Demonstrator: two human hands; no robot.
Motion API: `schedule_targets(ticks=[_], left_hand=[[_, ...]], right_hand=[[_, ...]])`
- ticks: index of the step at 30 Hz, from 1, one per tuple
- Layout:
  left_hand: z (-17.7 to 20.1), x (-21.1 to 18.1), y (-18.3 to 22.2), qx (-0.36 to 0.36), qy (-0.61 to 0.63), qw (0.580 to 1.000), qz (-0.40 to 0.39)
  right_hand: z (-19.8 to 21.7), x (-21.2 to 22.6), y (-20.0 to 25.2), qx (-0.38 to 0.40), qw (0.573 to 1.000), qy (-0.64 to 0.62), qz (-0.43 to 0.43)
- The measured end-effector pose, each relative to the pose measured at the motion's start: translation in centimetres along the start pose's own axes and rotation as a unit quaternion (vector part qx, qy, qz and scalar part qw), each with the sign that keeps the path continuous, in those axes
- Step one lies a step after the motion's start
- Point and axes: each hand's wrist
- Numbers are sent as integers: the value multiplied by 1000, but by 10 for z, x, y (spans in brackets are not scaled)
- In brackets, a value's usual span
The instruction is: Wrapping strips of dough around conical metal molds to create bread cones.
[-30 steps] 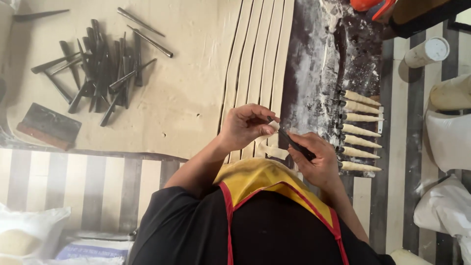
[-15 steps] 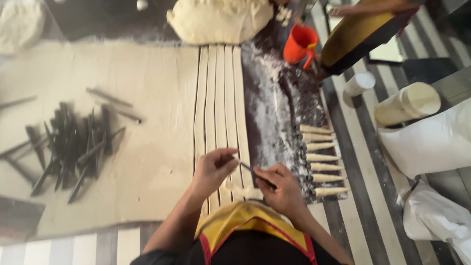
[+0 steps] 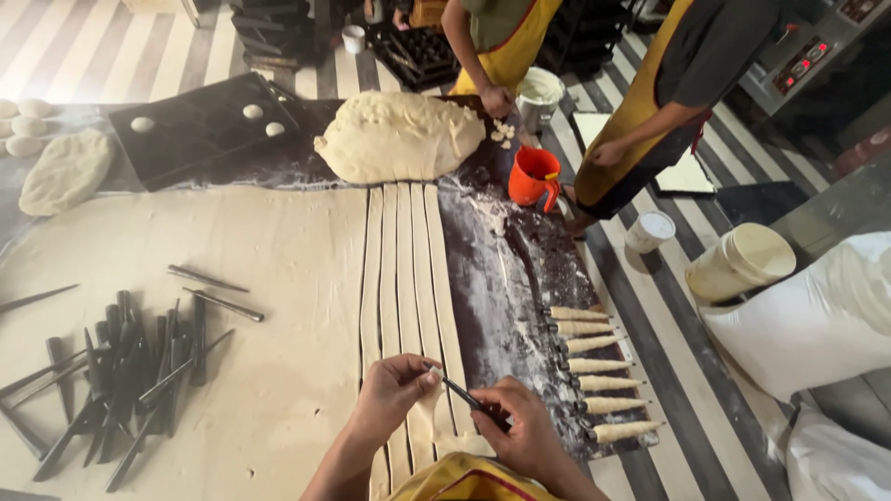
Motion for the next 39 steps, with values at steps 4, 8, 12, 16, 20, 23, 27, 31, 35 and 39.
schedule_targets(ticks=[4,8,12,16,20,23,27,31,35,39], left_hand=[[4,10,-4,-2,-25,1000,-8],[5,16,-4,-11,-42,999,-22],[4,11,0,3,17,999,-31],[7,11,2,29,54,998,-27],[3,-4,10,38,51,998,-20],[10,9,8,56,38,996,-51],[16,19,-1,-26,79,993,-86],[18,24,-7,-108,158,972,-136],[18,26,-6,-91,167,971,-146],[19,28,-4,-17,99,984,-145]], right_hand=[[-2,2,-1,-26,997,51,61],[-1,6,-5,11,999,45,17],[-4,-5,-4,57,993,-51,-93],[-6,-10,-5,89,965,-159,-188],[-3,-7,-9,131,912,-297,-252],[-6,-24,-3,136,874,-378,-274],[-6,-19,3,54,949,-298,-92],[-7,-13,-4,-75,986,-15,149],[-16,-54,7,-87,991,-41,95],[-4,-43,-2,12,909,-347,-229]])
Point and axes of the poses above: each hand's wrist, its own y-axis away from the middle knuckle, its own z-axis out of the back of the hand, x = y × z, and after that the axes turned 2 degrees about z, right-handed
